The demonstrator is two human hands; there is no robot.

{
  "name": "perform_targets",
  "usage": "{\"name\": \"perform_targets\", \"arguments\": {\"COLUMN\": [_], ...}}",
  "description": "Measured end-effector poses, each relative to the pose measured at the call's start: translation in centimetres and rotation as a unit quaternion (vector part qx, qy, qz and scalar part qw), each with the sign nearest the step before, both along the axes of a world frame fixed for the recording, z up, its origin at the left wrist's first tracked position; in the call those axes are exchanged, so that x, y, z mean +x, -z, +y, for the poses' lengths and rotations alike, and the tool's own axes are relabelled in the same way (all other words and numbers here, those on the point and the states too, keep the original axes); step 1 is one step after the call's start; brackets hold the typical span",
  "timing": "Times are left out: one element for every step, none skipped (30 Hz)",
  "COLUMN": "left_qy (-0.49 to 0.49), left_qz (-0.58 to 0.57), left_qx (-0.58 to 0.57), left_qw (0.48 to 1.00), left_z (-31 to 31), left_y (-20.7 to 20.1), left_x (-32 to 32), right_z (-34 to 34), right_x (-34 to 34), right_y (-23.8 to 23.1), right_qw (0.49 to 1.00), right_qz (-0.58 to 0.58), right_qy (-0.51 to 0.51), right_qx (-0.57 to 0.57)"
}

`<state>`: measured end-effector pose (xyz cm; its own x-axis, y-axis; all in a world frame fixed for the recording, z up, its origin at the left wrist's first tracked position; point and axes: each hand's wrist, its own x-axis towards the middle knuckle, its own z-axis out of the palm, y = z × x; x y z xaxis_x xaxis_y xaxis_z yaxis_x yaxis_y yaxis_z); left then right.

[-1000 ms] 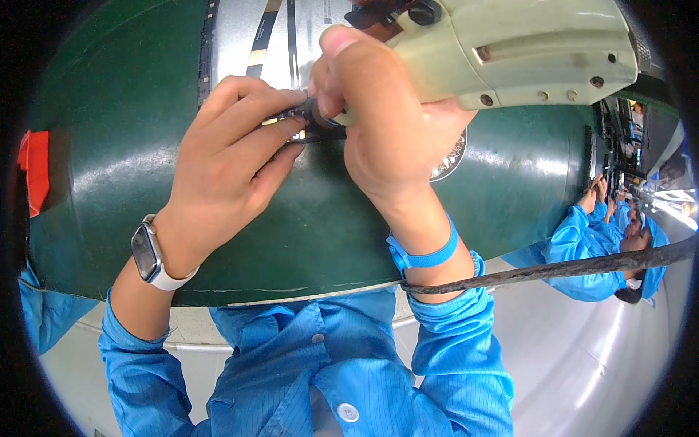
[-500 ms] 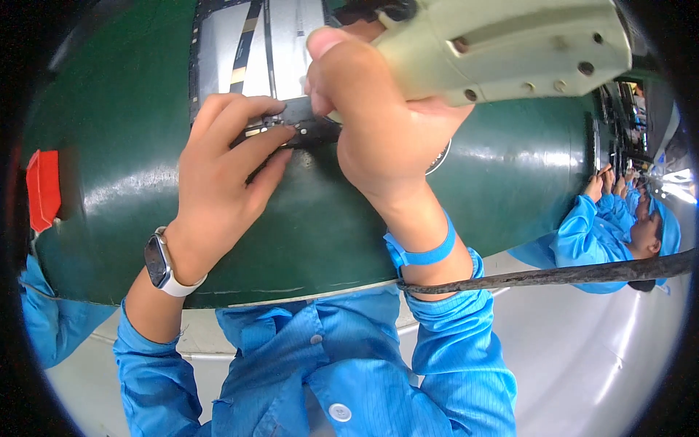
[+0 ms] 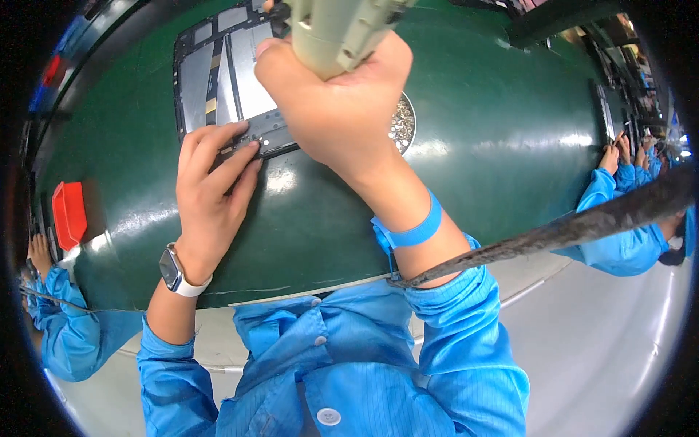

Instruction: The person assembles tablets by taking them from a conveyor belt, positioning internal components by hand, driving screws using an electric screwdriver, and placing the tablets back onto the conveyor belt.

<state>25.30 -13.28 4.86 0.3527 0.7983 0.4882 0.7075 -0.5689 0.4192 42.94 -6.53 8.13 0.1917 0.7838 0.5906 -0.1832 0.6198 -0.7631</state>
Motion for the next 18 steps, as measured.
{"name": "perform_targets", "arguments": {"left_qy": [-0.005, -0.010, -0.006, -0.024, -0.041, -0.039, -0.059, -0.080, -0.082, -0.093, -0.105, -0.123, -0.126, -0.123, -0.120, -0.127, -0.128, -0.135], "left_qz": [0.002, 0.003, 0.007, 0.002, -0.003, -0.001, 0.009, 0.019, 0.020, 0.021, 0.022, 0.026, 0.024, 0.023, 0.021, 0.035, 0.030, 0.035], "left_qx": [0.009, 0.018, 0.020, 0.009, -0.003, -0.001, 0.002, 0.004, 0.005, 0.016, 0.026, 0.037, 0.035, 0.038, 0.040, 0.060, 0.067, 0.081], "left_qw": [1.000, 1.000, 1.000, 1.000, 0.999, 0.999, 0.998, 0.997, 0.996, 0.995, 0.994, 0.991, 0.991, 0.991, 0.992, 0.989, 0.989, 0.987], "left_z": [0.0, 0.0, 0.0, -0.2, -0.3, -0.5, -0.8, -0.9, -1.0, -1.1, -1.1, -0.8, -0.5, -0.3, -0.1, 0.1, 0.5, 0.9], "left_y": [0.1, 0.1, 0.0, -0.1, -0.2, -0.3, -0.4, -0.5, -0.4, -0.3, 0.0, 0.5, 0.5, 0.4, 0.2, 0.2, 0.3, 0.5], "left_x": [0.1, 0.2, 0.3, 0.6, 0.8, 1.2, 1.6, 1.9, 2.2, 2.3, 2.2, 1.7, 1.3, 0.8, 0.2, -0.9, -2.2, -3.7], "right_z": [-0.1, -0.1, -0.2, -0.4, -0.5, -0.7, -0.8, -1.0, -0.8, -0.5, -0.3, -0.4, -0.3, 0.0, 0.2, 0.4, 0.2, -0.3], "right_x": [0.0, -0.2, -0.1, 0.1, 0.0, -0.5, -0.9, -1.0, -0.8, -0.6, -0.5, -0.6, -0.2, 0.5, 1.1, 1.5, 2.0, 2.4], "right_y": [0.0, -0.1, -0.1, 0.0, 0.1, 0.1, 0.0, -0.5, -0.4, -0.2, -0.3, -0.5, -0.6, -0.7, -0.9, -0.7, -0.8, -1.1], "right_qw": [1.000, 1.000, 0.999, 0.998, 0.998, 0.998, 0.996, 0.996, 0.996, 0.997, 0.997, 0.996, 0.996, 0.997, 0.997, 0.998, 0.997, 0.998], "right_qz": [0.004, 0.003, 0.001, 0.014, 0.017, 0.005, -0.006, -0.005, -0.003, 0.013, 0.028, 0.010, 0.007, -0.026, -0.058, -0.060, -0.065, -0.044], "right_qy": [0.005, 0.013, 0.021, 0.008, 0.010, 0.046, 0.077, 0.076, 0.073, 0.048, 0.024, 0.036, 0.034, 0.031, 0.028, 0.019, 0.015, 0.007], "right_qx": [0.003, -0.013, -0.028, -0.064, -0.063, -0.051, -0.039, -0.049, -0.048, -0.061, -0.074, -0.079, -0.080, -0.061, -0.040, -0.032, -0.029, -0.054]}}
